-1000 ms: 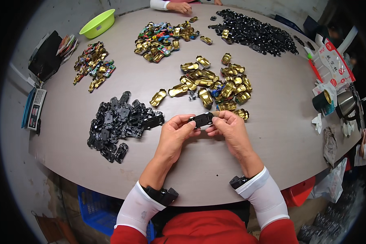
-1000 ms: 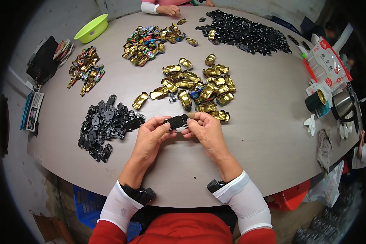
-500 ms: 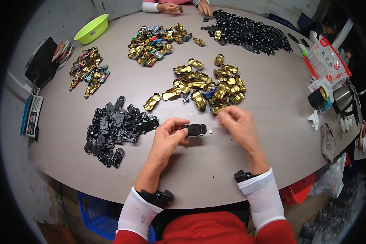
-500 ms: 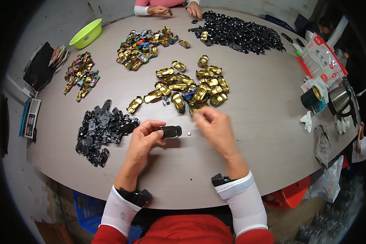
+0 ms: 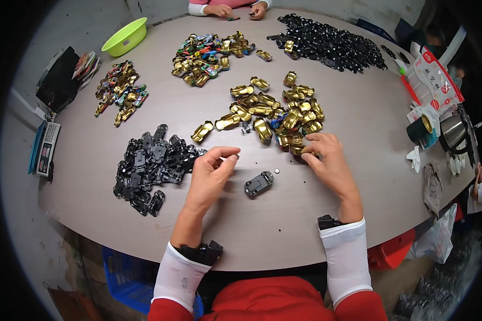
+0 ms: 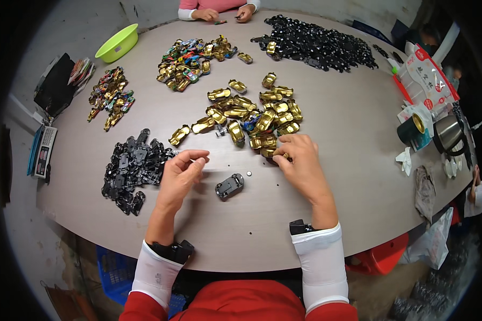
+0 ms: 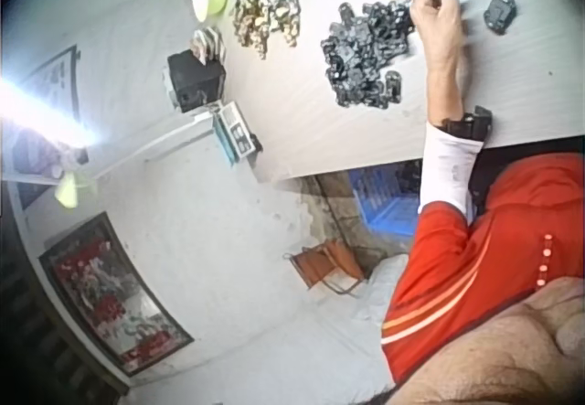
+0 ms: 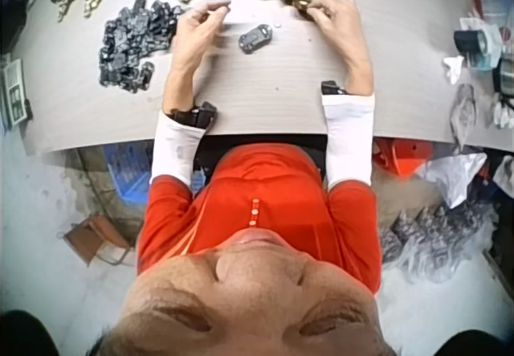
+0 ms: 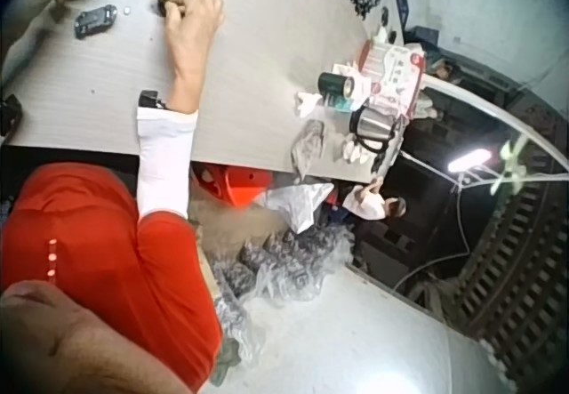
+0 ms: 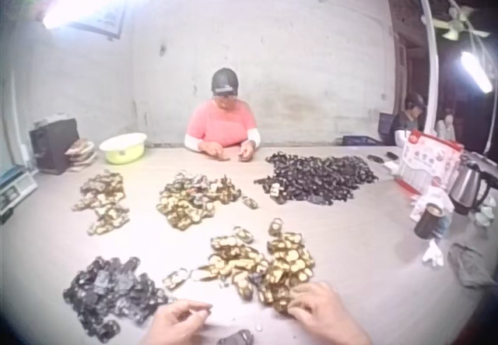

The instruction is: The person assembles small keychain components by hand at a table. They pick up black plastic bases and gold-colored metal shells, fit the shells onto the bases, and place the finished units on the table. The person repeats this process continuously, handling the parts one at a time.

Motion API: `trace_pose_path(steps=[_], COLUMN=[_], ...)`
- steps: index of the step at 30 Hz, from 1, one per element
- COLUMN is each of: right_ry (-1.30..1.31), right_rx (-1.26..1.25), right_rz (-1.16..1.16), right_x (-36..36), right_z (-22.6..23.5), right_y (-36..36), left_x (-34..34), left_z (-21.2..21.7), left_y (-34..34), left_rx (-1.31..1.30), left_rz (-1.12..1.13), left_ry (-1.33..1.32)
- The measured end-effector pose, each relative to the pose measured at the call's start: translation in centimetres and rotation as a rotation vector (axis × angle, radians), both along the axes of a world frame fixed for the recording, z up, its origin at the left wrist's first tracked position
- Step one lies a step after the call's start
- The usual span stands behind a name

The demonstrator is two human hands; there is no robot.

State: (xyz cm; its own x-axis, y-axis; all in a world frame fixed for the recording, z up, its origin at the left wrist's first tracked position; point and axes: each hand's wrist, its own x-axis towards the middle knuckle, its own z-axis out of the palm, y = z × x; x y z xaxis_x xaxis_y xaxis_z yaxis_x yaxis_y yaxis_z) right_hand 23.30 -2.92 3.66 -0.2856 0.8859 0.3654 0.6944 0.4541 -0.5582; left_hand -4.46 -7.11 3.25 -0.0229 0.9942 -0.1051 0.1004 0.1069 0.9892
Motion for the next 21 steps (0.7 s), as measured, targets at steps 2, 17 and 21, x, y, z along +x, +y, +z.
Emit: trace_pose_path(steps=[2,17,21], right_ry=[0.171,0.33,0.221], right_rx=[-0.01,-0.471,-0.195], right_rz=[-0.01,-0.018,0.005], right_x=[-0.2,-4.9,-5.0], right_z=[-0.1,-0.7,-1.5], right_y=[0.2,-1.7,-1.7], left_x=[-0.7,-4.8,-4.9], left_z=[0.8,0.4,-0.9], left_y=[0.1,5.7,6.6], left_rx=[0.053,0.279,0.311], left_rz=[0.069,0.134,0.103], left_ry=[0.002,1.153,1.34])
